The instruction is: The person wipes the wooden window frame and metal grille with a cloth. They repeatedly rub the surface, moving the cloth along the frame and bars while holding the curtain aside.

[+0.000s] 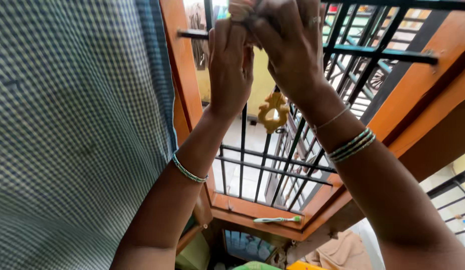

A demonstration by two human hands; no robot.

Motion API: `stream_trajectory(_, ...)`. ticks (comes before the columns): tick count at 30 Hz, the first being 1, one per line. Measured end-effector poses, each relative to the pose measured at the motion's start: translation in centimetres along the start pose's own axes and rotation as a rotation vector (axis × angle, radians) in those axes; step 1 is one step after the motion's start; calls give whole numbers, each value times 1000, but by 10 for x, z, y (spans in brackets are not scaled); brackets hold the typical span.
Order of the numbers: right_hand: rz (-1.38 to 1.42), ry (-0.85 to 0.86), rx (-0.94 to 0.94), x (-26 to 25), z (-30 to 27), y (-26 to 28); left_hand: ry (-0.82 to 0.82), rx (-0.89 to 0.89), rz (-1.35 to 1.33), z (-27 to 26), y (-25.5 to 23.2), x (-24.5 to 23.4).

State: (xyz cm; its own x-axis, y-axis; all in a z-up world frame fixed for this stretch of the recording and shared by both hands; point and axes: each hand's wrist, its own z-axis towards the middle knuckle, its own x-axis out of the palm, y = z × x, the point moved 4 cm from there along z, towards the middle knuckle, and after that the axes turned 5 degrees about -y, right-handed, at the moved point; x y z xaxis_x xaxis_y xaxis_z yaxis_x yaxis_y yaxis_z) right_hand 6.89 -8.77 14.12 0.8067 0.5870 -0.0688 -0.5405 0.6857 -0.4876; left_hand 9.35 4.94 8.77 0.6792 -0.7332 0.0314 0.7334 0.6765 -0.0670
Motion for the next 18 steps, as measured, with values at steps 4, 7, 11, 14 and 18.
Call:
stream_trajectory(4, 53, 22, 68, -2, -27, 18, -41, 76, 38, -23, -9, -17)
stream_trajectory(7, -14, 20, 66, -2, -45, 36, 10, 18, 1, -49, -9, -20)
stream_trajectory(11, 104, 101, 32, 4, -86, 64, 121, -58, 43, -109, -1, -16)
stream_trajectory(14, 95, 217, 163, 4, -135, 99, 247, -133, 81, -168, -7, -33)
stream_trajectory(18, 344, 405, 463, 7, -189, 144, 341, -282, 119, -235, -15, -54)
